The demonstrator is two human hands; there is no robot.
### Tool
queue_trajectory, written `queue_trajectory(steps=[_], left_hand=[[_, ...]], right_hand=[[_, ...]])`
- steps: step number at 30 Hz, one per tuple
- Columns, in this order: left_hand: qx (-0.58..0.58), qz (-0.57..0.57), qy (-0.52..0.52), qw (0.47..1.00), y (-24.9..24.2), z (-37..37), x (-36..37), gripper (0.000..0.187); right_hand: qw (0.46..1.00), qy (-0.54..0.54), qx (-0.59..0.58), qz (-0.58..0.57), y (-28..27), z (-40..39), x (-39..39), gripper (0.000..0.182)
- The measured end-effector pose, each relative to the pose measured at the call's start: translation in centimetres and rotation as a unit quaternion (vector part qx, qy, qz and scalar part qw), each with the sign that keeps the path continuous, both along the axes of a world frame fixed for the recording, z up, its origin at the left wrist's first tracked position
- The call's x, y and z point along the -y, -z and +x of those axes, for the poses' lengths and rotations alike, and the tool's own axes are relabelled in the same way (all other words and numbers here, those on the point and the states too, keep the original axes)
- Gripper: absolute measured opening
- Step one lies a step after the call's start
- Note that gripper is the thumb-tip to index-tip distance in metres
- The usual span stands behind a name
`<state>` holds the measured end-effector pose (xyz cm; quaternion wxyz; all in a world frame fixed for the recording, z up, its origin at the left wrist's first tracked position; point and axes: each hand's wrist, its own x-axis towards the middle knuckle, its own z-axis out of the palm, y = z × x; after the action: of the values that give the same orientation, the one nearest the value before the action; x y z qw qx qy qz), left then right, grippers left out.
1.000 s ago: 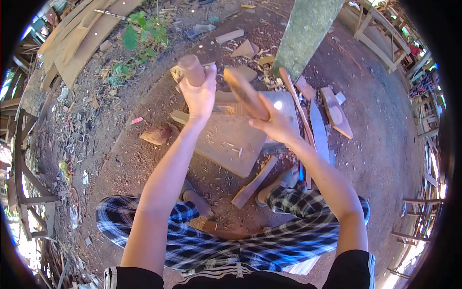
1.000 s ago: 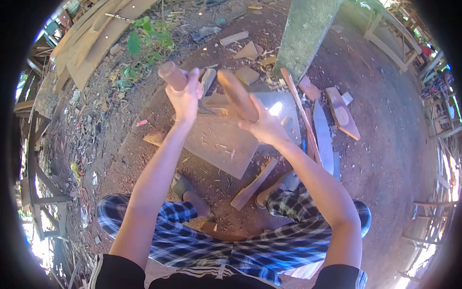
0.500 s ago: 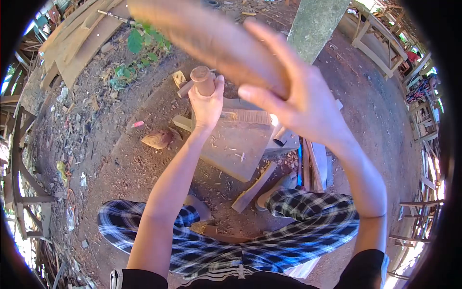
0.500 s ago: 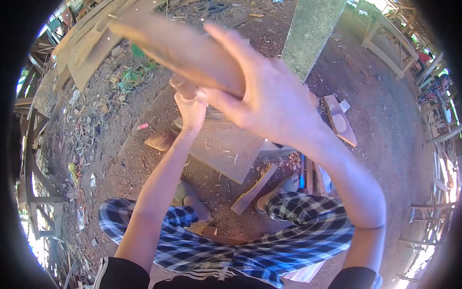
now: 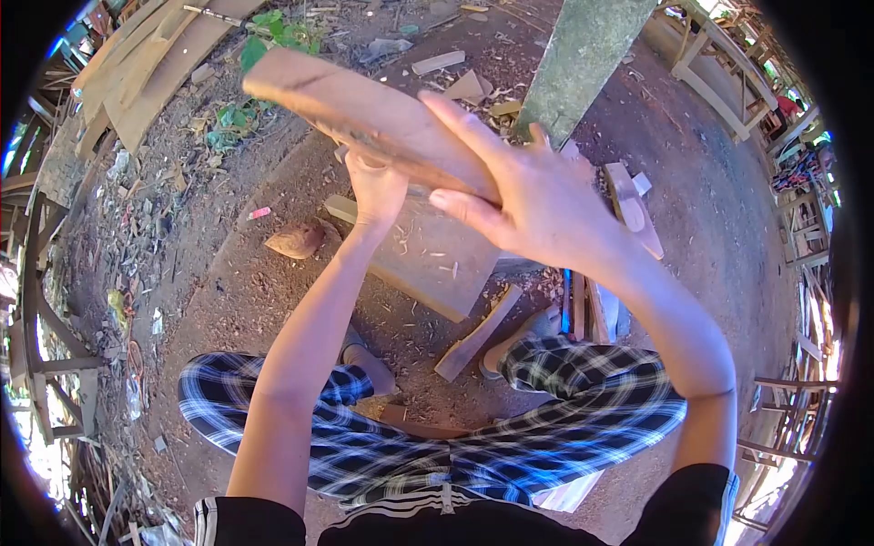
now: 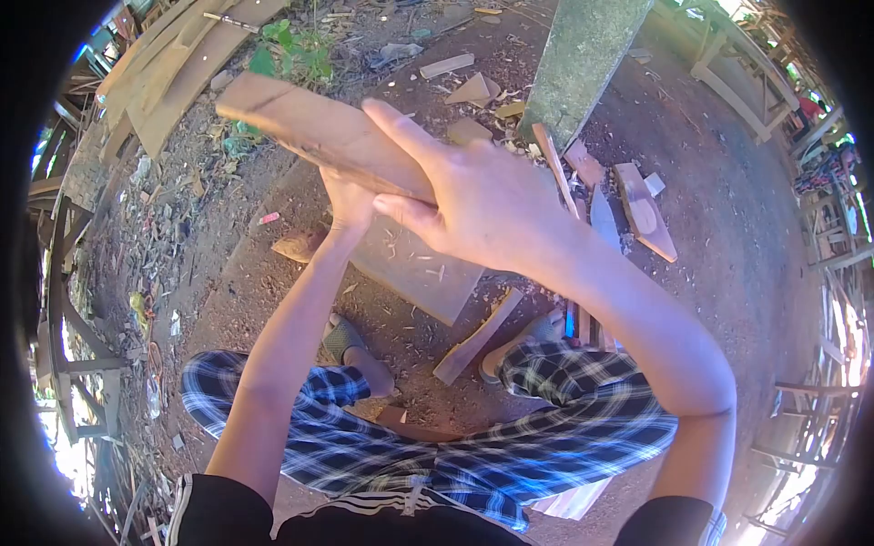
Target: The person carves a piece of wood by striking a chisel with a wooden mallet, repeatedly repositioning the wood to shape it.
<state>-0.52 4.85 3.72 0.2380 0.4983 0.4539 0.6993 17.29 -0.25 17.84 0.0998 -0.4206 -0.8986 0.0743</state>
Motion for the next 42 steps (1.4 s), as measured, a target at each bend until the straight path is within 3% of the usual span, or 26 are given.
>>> queue_trajectory(steps=[1, 3, 5, 7, 9, 11, 13, 14, 16, 21, 24, 26, 28, 30, 33, 36, 37, 38, 39, 41, 42], left_hand=[[0.033, 0.017, -0.002, 0.999, -0.1, 0.1, 0.3, 0.007], [0.07, 0.034, -0.005, 0.997, 0.1, 0.0, 0.3, 0.008], [0.024, -0.049, 0.104, 0.993, 0.9, -1.4, 0.6, 0.01], [0.055, -0.09, 0.125, 0.987, 1.3, -1.2, 1.6, 0.014], [-0.04, -0.096, 0.071, 0.992, 2.5, -1.2, 2.6, 0.013], [-0.067, -0.079, 0.085, 0.991, 2.6, -1.3, 4.2, 0.016], [-0.21, -0.071, 0.087, 0.971, 2.3, -1.5, 6.1, 0.015], [-0.213, -0.075, 0.087, 0.97, 3.1, -1.6, 6.6, 0.015], [-0.251, 0.029, 0.193, 0.948, 5.1, -1.7, 7.5, 0.019], [-0.359, 0.053, 0.225, 0.904, 6.3, -0.5, 9.2, 0.028], [-0.277, -0.017, 0.165, 0.947, 4.3, -0.4, 7.7, 0.021], [-0.129, -0.113, 0.095, 0.981, 1.9, -1.3, 5.2, 0.017], [0.101, -0.092, 0.05, 0.989, -1.7, -1.2, 2.4, 0.021], [0.2, -0.063, 0.024, 0.977, -2.1, -3.3, -0.4, 0.024], [0.281, -0.082, -0.003, 0.956, -2.7, -4.3, -2.1, 0.027], [0.269, -0.079, 0.013, 0.96, -3.5, -3.1, -2.0, 0.027], [0.247, -0.083, 0.013, 0.965, -3.6, -2.4, -1.8, 0.027], [0.253, -0.069, 0.018, 0.965, -3.4, -1.7, -2.1, 0.023], [0.255, -0.068, 0.015, 0.964, -3.1, -1.3, -2.2, 0.023], [0.214, -0.053, 0.058, 0.974, -2.6, -0.3, -2.5, 0.023], [0.21, -0.056, 0.046, 0.975, -2.7, 0.4, -2.6, 0.024]], right_hand=[[1.0, 0.004, -0.003, -0.001, -0.1, 0.2, 0.0, 0.073], [0.982, -0.056, -0.155, -0.089, -0.2, 0.8, -0.9, 0.073], [0.97, -0.045, -0.219, -0.092, 2.7, 1.2, -1.7, 0.076], [0.955, 0.078, -0.256, -0.131, 5.8, 1.6, -2.6, 0.078], [0.946, 0.124, -0.218, -0.207, 9.0, 2.6, -3.7, 0.079], [0.962, 0.139, -0.16, -0.171, 14.5, 3.8, -4.8, 0.079], [0.973, 0.151, -0.103, -0.141, 17.9, 4.1, -5.1, 0.079], [0.978, 0.141, -0.085, -0.124, 19.1, 4.3, -5.0, 0.078], [0.978, 0.153, 0.012, -0.14, 18.2, 3.6, -4.3, 0.074], [0.982, 0.151, -0.012, -0.116, 18.5, 3.5, -3.8, 0.073], [0.977, 0.165, 0.005, -0.131, 18.5, 3.5, -3.4, 0.072], [0.978, 0.163, -0.005, -0.131, 18.4, 3.4, -3.5, 0.072], [0.977, 0.166, 0.007, -0.137, 18.1, 3.3, -3.5, 0.072], [0.975, 0.172, 0.02, -0.141, 17.8, 3.3, -3.4, 0.072], [0.974, 0.162, 0.012, -0.16, 18.0, 3.6, -3.6, 0.072], [0.981, 0.139, -0.007, -0.133, 18.6, 3.9, -4.2, 0.073], [0.935, 0.184, -0.121, -0.276, 17.7, 4.1, -4.3, 0.073], [0.855, 0.223, -0.228, -0.41, 17.2, 4.2, -4.4, 0.074], [0.856, 0.222, -0.225, -0.41, 17.9, 4.3, -4.5, 0.074], [0.789, 0.203, -0.38, -0.438, 19.8, 4.5, -4.7, 0.073], [0.79, 0.202, -0.376, -0.44, 19.6, 4.3, -4.4, 0.073]])
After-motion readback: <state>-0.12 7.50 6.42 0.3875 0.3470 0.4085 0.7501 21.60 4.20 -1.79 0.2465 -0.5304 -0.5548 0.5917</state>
